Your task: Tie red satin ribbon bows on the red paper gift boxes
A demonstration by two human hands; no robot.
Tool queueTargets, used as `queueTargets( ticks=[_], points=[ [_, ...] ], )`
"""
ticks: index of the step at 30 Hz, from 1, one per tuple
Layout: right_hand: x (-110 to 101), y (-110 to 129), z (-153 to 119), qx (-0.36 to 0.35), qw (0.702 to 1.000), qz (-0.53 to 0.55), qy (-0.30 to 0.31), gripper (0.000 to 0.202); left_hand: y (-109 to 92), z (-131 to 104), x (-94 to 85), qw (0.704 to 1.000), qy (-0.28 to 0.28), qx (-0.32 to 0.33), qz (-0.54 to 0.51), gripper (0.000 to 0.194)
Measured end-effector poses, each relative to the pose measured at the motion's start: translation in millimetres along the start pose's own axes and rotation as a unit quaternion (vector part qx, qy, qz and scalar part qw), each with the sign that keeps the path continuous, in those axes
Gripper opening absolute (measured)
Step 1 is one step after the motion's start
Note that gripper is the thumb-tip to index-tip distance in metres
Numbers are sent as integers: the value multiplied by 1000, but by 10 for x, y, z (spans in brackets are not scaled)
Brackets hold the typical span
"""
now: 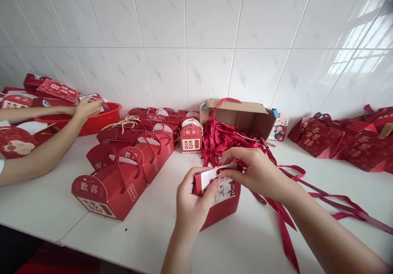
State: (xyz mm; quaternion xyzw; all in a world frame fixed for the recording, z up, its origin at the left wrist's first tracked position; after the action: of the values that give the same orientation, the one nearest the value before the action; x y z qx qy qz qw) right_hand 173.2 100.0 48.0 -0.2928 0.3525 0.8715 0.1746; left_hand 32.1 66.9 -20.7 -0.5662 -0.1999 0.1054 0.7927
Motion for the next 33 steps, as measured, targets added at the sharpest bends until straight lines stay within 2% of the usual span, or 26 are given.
queueTargets(
  ticks=[3, 5, 7, 10, 13, 15, 21, 23, 25, 28, 30, 33],
  points=[
    [-21, 12, 9, -6, 1000, 30, 5, 5, -47, -9, -9, 1000, 17, 18, -3, 24],
    [-53, 50, -8, -5, 998, 58, 30, 9, -91, -16, -17, 998, 41, 39, 8, 23],
    [-83, 100, -46, 11, 992, 97, 75, 11, -144, -28, -23, 993, 76, 81, 26, 24],
    [-115, 174, -114, 46, 980, 148, 127, 16, -232, -63, -43, 975, 122, 180, 39, 26],
    [-119, 215, -148, 56, 975, 170, 133, 23, -310, -99, -83, 953, 126, 269, 61, 24],
    [-98, 211, -153, 57, 972, 186, 136, 24, -351, -118, -97, 940, 127, 306, 87, 22],
    [-52, 118, -108, 86, 950, 247, 168, 25, -395, -119, -113, 926, 118, 339, 119, 18],
    [-105, 95, -69, 63, 959, 224, 160, 25, -372, -101, -132, 932, 98, 329, 112, 19],
    [-195, 31, -30, 53, 979, 158, 117, 23, -334, -78, -162, 944, 58, 307, 105, 19],
    [-283, -132, -25, 87, 993, 48, 66, 10, -293, -60, -198, 954, -22, 286, 92, 16],
    [-245, -222, -54, 109, 990, 29, 88, 17, -277, -58, -206, 955, -71, 278, 77, 15],
    [-115, -263, -83, 146, 973, 105, 144, 36, -244, -58, -193, 956, -116, 261, 65, 14]
  ],
)
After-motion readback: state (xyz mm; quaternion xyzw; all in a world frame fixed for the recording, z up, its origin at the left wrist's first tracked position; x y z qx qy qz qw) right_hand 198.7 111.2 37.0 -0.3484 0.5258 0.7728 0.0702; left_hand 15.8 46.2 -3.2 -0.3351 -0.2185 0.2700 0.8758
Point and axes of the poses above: each hand's wrist, its own z-axis towards the middle knuckle, its own x-axis out of the palm, y = z × x, the point moved 4 cm from there along z, towards the middle knuckle, and after that the axes turned 11 degrees about -y, right-handed, at the moved point
